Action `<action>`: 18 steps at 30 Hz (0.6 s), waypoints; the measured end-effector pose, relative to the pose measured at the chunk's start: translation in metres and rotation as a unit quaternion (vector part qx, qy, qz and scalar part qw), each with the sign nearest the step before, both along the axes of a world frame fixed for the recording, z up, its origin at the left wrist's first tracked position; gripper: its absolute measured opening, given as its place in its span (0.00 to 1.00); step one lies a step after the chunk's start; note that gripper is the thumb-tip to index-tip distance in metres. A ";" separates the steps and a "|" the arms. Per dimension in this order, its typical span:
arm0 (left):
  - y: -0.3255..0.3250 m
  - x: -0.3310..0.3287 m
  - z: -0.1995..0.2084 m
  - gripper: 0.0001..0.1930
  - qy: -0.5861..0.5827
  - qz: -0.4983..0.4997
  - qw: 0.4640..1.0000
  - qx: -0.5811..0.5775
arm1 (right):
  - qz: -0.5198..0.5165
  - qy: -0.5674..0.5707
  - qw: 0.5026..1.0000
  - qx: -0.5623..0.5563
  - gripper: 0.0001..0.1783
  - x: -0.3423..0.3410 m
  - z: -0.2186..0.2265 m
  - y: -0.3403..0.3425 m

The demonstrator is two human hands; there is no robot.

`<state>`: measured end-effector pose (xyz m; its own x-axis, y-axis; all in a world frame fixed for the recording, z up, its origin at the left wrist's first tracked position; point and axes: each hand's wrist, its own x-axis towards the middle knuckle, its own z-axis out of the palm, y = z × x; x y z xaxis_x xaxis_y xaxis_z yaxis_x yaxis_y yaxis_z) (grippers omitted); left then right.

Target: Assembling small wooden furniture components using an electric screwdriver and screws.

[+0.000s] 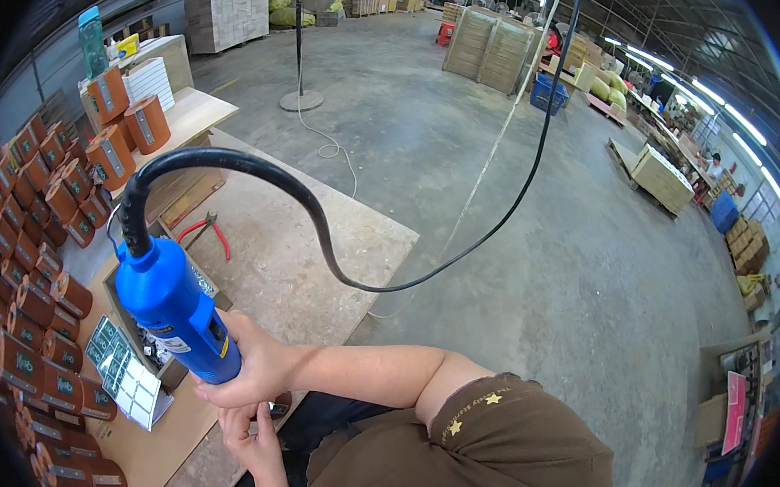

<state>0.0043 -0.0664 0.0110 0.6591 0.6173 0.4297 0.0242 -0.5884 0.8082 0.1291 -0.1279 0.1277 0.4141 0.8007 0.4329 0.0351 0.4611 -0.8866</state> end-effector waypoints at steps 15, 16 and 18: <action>0.002 -0.005 -0.004 0.03 -0.029 0.017 0.999 0.035 | 0.000 0.009 1.000 -0.027 0.24 -0.002 -0.006 0.009; 0.002 -0.006 -0.005 0.03 -0.021 0.029 0.999 0.034 | 0.013 0.016 0.999 -0.028 0.24 -0.004 -0.009 0.011; 0.004 -0.010 -0.009 0.03 -0.014 0.035 0.999 0.031 | -0.013 -0.009 1.000 -0.026 0.23 -0.008 -0.012 0.013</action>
<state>-0.0059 -0.0628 0.0020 0.6021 0.6327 0.4870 0.0445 -0.6356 0.7707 0.1216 -0.1146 0.1158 0.4277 0.8112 0.3988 0.0623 0.4137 -0.9083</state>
